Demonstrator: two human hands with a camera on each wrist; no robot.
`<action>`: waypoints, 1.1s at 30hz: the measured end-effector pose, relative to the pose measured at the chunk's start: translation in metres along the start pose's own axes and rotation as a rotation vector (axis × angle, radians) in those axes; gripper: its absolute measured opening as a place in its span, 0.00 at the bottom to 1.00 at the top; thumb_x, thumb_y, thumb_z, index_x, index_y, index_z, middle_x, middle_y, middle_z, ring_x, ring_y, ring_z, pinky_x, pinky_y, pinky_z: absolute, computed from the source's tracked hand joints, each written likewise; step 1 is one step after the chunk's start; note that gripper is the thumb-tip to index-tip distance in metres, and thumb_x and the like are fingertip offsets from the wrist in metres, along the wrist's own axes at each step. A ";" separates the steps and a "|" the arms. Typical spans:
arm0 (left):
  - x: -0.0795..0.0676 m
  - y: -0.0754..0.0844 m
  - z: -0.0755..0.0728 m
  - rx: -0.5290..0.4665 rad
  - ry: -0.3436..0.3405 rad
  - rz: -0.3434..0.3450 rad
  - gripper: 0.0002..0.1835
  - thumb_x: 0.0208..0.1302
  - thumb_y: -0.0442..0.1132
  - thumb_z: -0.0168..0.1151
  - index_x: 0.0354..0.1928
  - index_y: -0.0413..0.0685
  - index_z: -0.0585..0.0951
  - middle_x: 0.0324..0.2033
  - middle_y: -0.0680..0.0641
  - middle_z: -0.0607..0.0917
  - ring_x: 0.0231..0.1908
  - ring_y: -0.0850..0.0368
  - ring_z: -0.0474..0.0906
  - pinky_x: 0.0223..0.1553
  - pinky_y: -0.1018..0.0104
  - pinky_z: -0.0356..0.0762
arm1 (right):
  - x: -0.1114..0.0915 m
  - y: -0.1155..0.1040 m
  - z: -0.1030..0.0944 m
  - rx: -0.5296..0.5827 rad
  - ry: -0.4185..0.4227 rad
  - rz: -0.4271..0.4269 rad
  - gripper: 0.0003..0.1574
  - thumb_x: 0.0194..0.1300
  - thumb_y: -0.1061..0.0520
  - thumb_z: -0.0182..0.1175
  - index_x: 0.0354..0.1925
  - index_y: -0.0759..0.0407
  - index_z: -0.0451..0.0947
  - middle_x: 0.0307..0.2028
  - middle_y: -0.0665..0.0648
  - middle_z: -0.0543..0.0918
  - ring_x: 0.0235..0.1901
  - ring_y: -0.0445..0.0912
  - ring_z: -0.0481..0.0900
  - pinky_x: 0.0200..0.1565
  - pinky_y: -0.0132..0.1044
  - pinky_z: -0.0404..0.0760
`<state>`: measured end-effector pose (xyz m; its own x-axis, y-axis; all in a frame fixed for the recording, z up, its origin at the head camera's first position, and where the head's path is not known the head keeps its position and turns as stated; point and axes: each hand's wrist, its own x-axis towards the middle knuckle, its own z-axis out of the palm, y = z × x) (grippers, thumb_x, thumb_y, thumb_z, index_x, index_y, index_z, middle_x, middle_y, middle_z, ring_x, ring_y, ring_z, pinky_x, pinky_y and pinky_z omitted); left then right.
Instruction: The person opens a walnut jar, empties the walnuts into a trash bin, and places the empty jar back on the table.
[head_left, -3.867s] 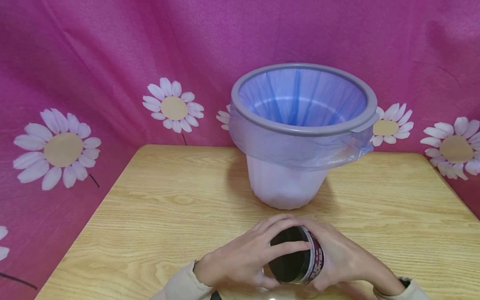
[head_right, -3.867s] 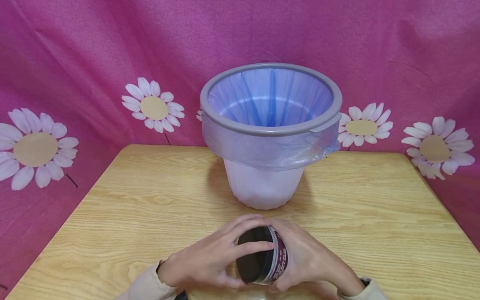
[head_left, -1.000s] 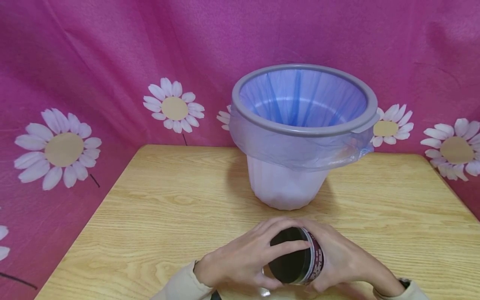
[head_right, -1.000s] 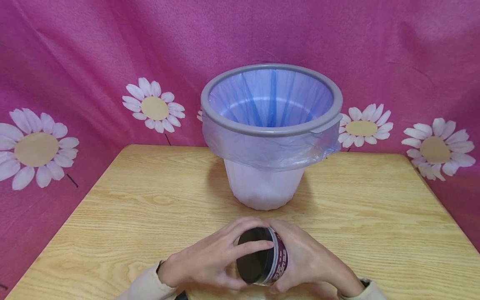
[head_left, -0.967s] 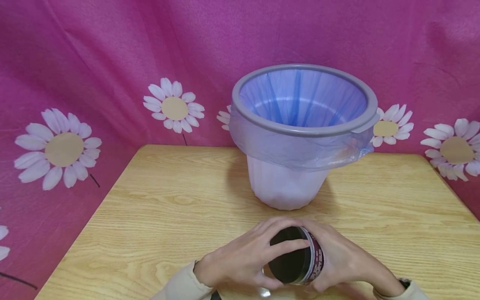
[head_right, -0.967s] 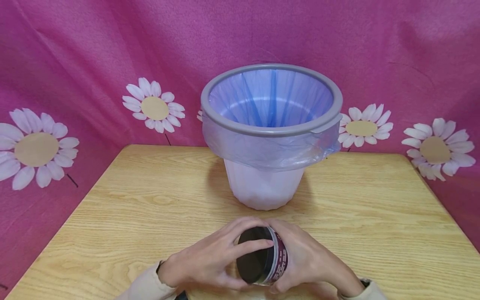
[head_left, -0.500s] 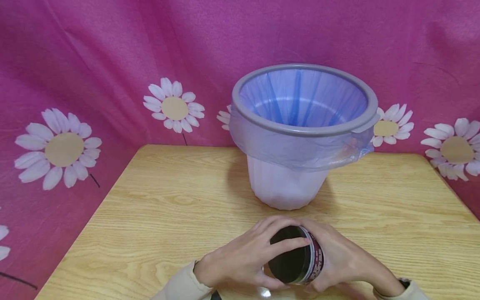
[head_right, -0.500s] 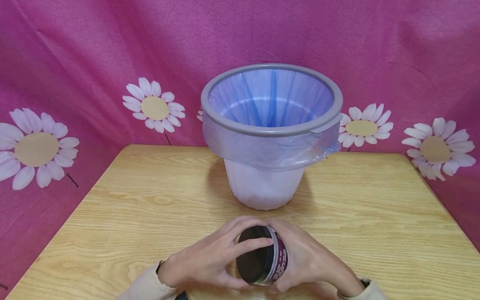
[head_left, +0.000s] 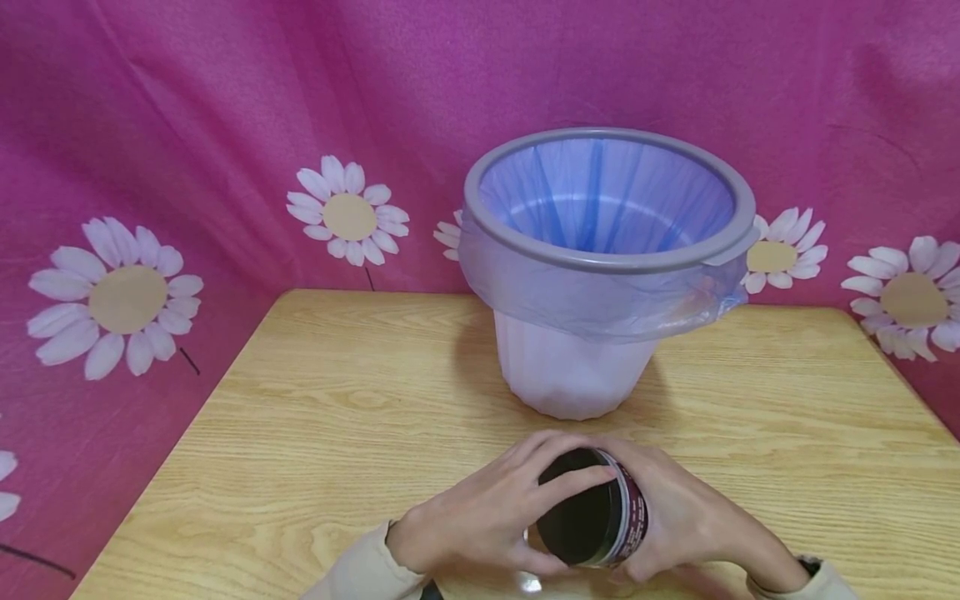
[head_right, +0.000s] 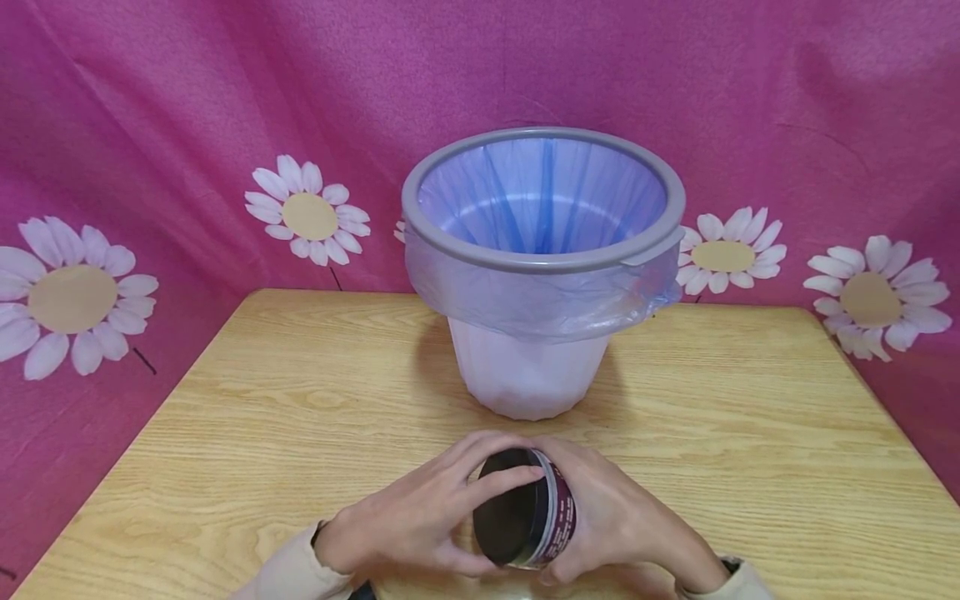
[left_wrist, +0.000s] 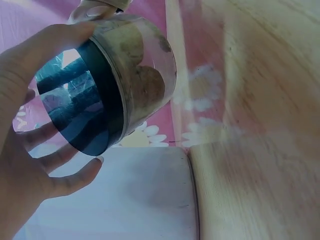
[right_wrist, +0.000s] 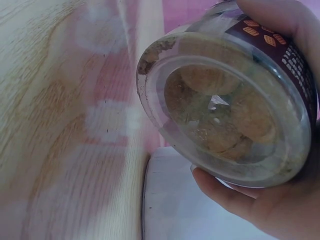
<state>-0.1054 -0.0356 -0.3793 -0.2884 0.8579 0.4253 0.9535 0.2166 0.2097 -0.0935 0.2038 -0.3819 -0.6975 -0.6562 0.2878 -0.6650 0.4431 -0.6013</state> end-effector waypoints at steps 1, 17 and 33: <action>0.000 0.000 0.000 -0.003 -0.007 0.001 0.51 0.48 0.55 0.73 0.72 0.54 0.57 0.69 0.44 0.58 0.66 0.54 0.57 0.68 0.68 0.51 | 0.000 0.000 0.000 0.003 -0.003 0.000 0.71 0.18 0.49 0.83 0.65 0.45 0.63 0.51 0.45 0.78 0.44 0.39 0.77 0.44 0.37 0.79; 0.001 0.002 -0.002 -0.031 -0.035 0.000 0.51 0.45 0.52 0.76 0.71 0.56 0.60 0.70 0.45 0.55 0.69 0.55 0.51 0.69 0.66 0.49 | 0.000 -0.001 0.000 -0.021 0.006 -0.002 0.69 0.20 0.47 0.84 0.64 0.44 0.63 0.51 0.42 0.76 0.45 0.40 0.76 0.45 0.38 0.79; 0.000 0.002 -0.002 -0.007 -0.051 0.009 0.49 0.49 0.52 0.73 0.72 0.57 0.58 0.70 0.44 0.55 0.69 0.55 0.51 0.70 0.66 0.47 | 0.000 -0.001 0.000 -0.021 0.002 -0.002 0.68 0.19 0.48 0.84 0.63 0.44 0.64 0.51 0.41 0.76 0.45 0.39 0.76 0.45 0.38 0.78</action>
<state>-0.1039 -0.0366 -0.3772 -0.2752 0.8822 0.3820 0.9552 0.2059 0.2127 -0.0931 0.2032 -0.3813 -0.6970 -0.6556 0.2904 -0.6715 0.4548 -0.5850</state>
